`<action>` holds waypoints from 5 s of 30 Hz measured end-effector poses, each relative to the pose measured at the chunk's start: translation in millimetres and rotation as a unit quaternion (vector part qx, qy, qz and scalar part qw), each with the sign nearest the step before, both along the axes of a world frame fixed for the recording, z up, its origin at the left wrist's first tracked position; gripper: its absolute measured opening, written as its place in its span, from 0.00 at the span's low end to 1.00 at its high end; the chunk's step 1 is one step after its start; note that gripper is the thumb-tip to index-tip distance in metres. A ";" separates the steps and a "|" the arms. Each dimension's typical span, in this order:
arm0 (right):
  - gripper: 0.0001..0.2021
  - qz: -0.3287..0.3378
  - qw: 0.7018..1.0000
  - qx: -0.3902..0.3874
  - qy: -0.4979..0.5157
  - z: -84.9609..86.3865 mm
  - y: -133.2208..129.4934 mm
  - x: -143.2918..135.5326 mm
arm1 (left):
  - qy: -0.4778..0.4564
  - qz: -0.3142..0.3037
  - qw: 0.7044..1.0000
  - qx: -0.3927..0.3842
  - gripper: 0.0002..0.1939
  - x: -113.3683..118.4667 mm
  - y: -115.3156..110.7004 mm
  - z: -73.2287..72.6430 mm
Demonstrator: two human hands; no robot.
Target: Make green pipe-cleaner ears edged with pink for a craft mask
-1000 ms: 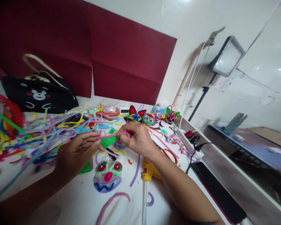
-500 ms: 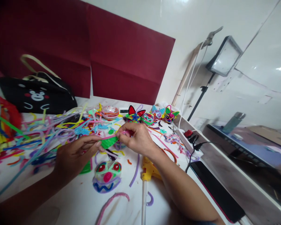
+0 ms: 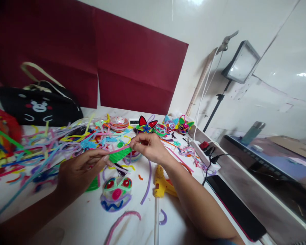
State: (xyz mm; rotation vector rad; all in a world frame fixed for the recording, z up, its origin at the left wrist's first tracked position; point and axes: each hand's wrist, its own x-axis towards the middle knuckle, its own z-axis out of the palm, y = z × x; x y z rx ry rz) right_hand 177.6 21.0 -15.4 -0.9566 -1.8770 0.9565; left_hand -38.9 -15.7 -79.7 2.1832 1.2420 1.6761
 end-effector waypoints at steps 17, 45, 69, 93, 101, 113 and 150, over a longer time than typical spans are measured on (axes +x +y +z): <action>0.07 0.013 0.995 0.084 -0.043 -4.5 3.3 4.0 | -0.157 -0.028 0.979 -0.124 0.07 8.9 -5.0 7.3; 0.09 0.019 0.999 0.037 -0.019 -9.5 6.9 -0.8 | -0.226 -0.027 0.960 -0.163 0.07 14.5 -6.3 10.0; 0.08 0.014 0.998 0.043 -0.035 -17.8 15.2 -3.5 | -0.254 -0.036 0.936 -0.241 0.12 18.2 1.2 8.5; 0.10 -0.011 0.990 0.116 -0.078 -31.4 22.2 -6.2 | -0.250 -0.006 0.926 -0.284 0.17 9.6 8.5 2.7; 0.10 -0.008 0.992 0.108 -0.061 -31.0 21.4 -7.6 | -0.263 -0.007 0.924 -0.279 0.16 10.9 5.9 4.0; 0.11 -0.027 0.967 0.206 -0.149 -20.1 6.7 -7.9 | -0.297 -0.005 0.912 -0.284 0.16 13.3 7.2 2.8; 0.07 0.010 0.974 0.178 -0.140 -17.5 8.3 -6.5 | -0.280 -0.048 0.922 -0.265 0.18 14.7 5.3 0.7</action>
